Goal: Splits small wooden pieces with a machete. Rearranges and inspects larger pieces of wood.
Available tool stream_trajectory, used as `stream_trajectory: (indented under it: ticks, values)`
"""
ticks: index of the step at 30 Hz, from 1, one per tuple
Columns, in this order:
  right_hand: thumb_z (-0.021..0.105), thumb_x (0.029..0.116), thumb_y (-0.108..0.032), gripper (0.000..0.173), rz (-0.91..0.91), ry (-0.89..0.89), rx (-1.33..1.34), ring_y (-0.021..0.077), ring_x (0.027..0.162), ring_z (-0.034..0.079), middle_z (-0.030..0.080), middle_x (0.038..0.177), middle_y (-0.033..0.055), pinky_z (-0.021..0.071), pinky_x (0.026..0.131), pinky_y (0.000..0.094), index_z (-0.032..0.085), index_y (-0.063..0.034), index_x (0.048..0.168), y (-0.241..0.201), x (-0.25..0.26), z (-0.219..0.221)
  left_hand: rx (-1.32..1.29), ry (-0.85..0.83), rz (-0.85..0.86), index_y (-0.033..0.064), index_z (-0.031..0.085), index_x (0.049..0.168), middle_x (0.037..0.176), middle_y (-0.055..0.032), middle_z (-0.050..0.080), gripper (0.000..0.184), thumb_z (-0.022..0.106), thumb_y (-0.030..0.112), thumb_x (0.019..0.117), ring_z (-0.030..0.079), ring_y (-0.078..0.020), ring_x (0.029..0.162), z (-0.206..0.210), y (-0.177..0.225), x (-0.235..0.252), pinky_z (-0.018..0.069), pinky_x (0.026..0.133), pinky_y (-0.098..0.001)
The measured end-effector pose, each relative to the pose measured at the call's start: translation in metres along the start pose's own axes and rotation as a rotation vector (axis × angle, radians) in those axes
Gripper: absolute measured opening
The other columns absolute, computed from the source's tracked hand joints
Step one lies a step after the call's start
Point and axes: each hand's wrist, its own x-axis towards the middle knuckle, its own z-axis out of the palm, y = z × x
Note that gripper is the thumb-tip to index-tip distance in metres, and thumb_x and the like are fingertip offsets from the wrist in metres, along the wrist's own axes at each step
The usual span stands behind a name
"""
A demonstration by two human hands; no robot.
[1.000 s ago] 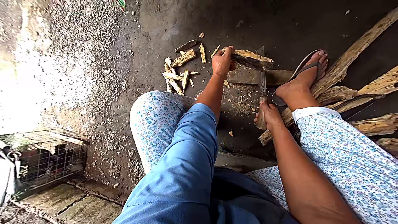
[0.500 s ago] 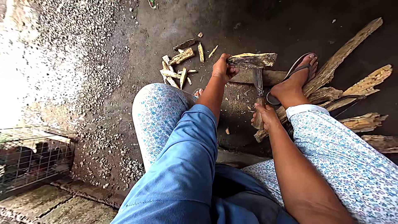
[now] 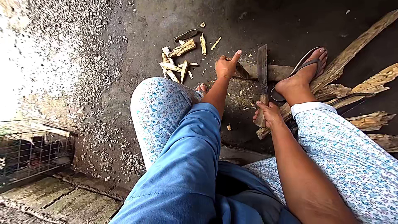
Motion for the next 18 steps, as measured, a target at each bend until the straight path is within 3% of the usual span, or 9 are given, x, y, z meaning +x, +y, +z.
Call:
stream_trajectory:
  ticks: [1,2,4,6,8,12,14,16,18]
  values:
    - [0.063,0.1042,-0.036,0.04,-0.007,0.005,-0.009,0.0202,0.052,0.062,0.057,0.069,0.0072,0.0596,0.053,0.0385,0.05,-0.0088,0.131,0.0,0.0,0.0,0.008,0.001,0.036,-0.0017,0.063,0.125,0.119,-0.0252,0.066,0.06,0.071,0.05,0.0962,0.069,-0.0357,0.106,0.002,-0.005,0.001,0.0581,0.093,-0.0537]
    - [0.063,0.104,-0.036,0.04,-0.018,0.012,-0.022,0.0197,0.051,0.062,0.058,0.069,0.0073,0.0594,0.052,0.038,0.05,-0.0084,0.13,0.001,0.0,0.001,-0.022,0.001,0.076,-0.0011,0.063,0.124,0.116,-0.0241,0.066,0.054,0.074,0.044,0.0957,0.069,-0.0346,0.102,0.003,-0.009,0.001,0.0588,0.09,-0.0524]
    - [0.064,0.1032,-0.037,0.041,-0.03,0.024,-0.041,0.0196,0.051,0.061,0.058,0.071,0.0079,0.0591,0.052,0.0378,0.051,-0.0084,0.129,0.001,0.0,0.002,-0.144,-0.041,0.146,0.0018,0.061,0.126,0.104,-0.0186,0.067,0.042,0.074,0.031,0.0977,0.068,-0.0248,0.077,0.005,-0.013,-0.001,0.0611,0.073,-0.0428]
    - [0.065,0.103,-0.037,0.042,-0.028,0.024,-0.047,0.0195,0.052,0.061,0.058,0.072,0.0078,0.059,0.052,0.0381,0.05,-0.0088,0.13,0.001,0.0,0.001,-0.263,-0.132,0.172,0.001,0.062,0.119,0.094,-0.0145,0.065,0.031,0.071,0.022,0.0996,0.062,-0.018,0.064,0.006,-0.013,-0.002,0.0588,0.065,-0.0361]
    - [0.064,0.103,-0.038,0.043,-0.036,0.027,-0.06,0.0195,0.052,0.061,0.058,0.073,0.0079,0.0591,0.053,0.0383,0.049,-0.0087,0.131,0.002,0.001,0.001,-0.378,-0.248,0.148,-0.0004,0.059,0.12,0.097,-0.0122,0.061,0.026,0.063,0.02,0.1043,0.061,-0.0166,0.07,0.003,-0.008,-0.006,0.0586,0.07,-0.0356]
    - [0.059,0.1054,-0.042,0.044,-0.1,0.062,-0.13,0.0222,0.056,0.061,0.059,0.081,0.0118,0.0584,0.056,0.0419,0.05,-0.0063,0.13,-0.005,-0.008,0.01,-0.403,-0.305,0.094,-0.0013,0.052,0.134,0.117,-0.0189,0.06,0.037,0.045,0.028,0.1123,0.068,-0.0243,0.087,-0.003,-0.001,-0.013,0.0615,0.08,-0.0409]
    - [0.056,0.1064,-0.044,0.045,-0.139,0.051,-0.139,0.0224,0.057,0.062,0.06,0.083,0.0121,0.0587,0.057,0.0422,0.05,-0.0061,0.129,-0.01,-0.017,0.016,-0.295,-0.256,0.158,-0.0028,0.058,0.128,0.112,-0.0178,0.062,0.036,0.046,0.027,0.112,0.067,-0.0209,0.081,-0.004,-0.003,-0.011,0.0612,0.076,-0.0391]
    - [0.056,0.1065,-0.043,0.043,-0.201,0.025,-0.134,0.0216,0.056,0.062,0.06,0.082,0.011,0.059,0.056,0.0412,0.05,-0.0058,0.128,-0.012,-0.022,0.021,-0.179,-0.168,0.218,-0.0005,0.067,0.117,0.1,-0.0123,0.065,0.033,0.056,0.029,0.1084,0.061,-0.0158,0.072,-0.006,-0.006,-0.008,0.0561,0.069,-0.0353]
    - [0.055,0.1068,-0.043,0.042,-0.267,-0.002,-0.141,0.0209,0.056,0.062,0.06,0.08,0.0099,0.0597,0.057,0.0413,0.051,-0.0055,0.125,-0.015,-0.027,0.026,-0.175,-0.132,0.207,0.0014,0.069,0.114,0.102,-0.0115,0.067,0.03,0.063,0.029,0.1048,0.062,-0.0165,0.077,-0.009,-0.007,-0.006,0.0548,0.072,-0.036]
